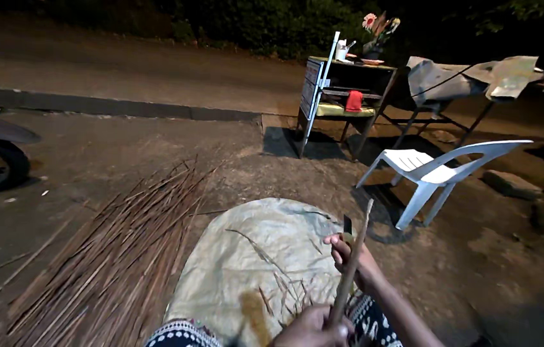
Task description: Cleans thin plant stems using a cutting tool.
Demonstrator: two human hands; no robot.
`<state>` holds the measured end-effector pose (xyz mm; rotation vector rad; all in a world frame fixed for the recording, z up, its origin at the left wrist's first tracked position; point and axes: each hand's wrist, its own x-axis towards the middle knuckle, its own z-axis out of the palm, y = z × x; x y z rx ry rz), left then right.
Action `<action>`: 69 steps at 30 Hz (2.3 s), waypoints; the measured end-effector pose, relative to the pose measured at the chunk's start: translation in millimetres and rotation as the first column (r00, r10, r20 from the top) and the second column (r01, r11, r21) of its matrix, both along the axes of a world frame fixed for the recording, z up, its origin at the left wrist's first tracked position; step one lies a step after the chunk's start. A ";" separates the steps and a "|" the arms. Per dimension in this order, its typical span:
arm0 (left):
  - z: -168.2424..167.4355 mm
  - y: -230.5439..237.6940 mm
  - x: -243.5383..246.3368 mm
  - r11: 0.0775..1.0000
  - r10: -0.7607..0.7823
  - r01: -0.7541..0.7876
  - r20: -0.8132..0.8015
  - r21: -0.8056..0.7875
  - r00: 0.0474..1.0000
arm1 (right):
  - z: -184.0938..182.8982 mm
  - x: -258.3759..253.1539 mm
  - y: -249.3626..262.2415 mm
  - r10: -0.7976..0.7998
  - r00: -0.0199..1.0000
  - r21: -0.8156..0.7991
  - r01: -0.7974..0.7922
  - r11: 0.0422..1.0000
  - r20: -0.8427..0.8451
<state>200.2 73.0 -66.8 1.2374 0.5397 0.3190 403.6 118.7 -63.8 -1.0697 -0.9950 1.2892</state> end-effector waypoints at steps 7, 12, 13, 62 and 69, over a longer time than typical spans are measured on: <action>29.3 46.4 16.9 0.935 0.348 -0.346 0.014 -0.076 0.937 | -6.7 -23.8 4.6 -0.065 0.972 -0.041 0.076 0.996 0.227; 5.2 54.3 2.7 0.908 0.419 -0.417 -0.080 0.048 0.904 | -21.4 -17.3 -3.0 -0.240 0.814 0.174 0.172 0.970 0.529; 5.2 55.6 1.3 0.898 0.440 -0.438 -0.072 0.040 0.895 | -21.3 -19.3 -7.5 -0.253 0.736 0.241 0.125 0.962 0.628; -11.4 27.1 -28.3 0.695 0.508 -0.483 -0.112 -0.533 0.854 | 40.4 -17.4 45.8 0.256 -0.054 -0.254 0.041 0.966 0.965; -9.5 22.3 -17.8 0.795 0.453 -0.476 -0.155 -0.376 0.878 | -11.5 -48.1 7.2 0.250 0.800 -0.219 -0.152 0.964 0.545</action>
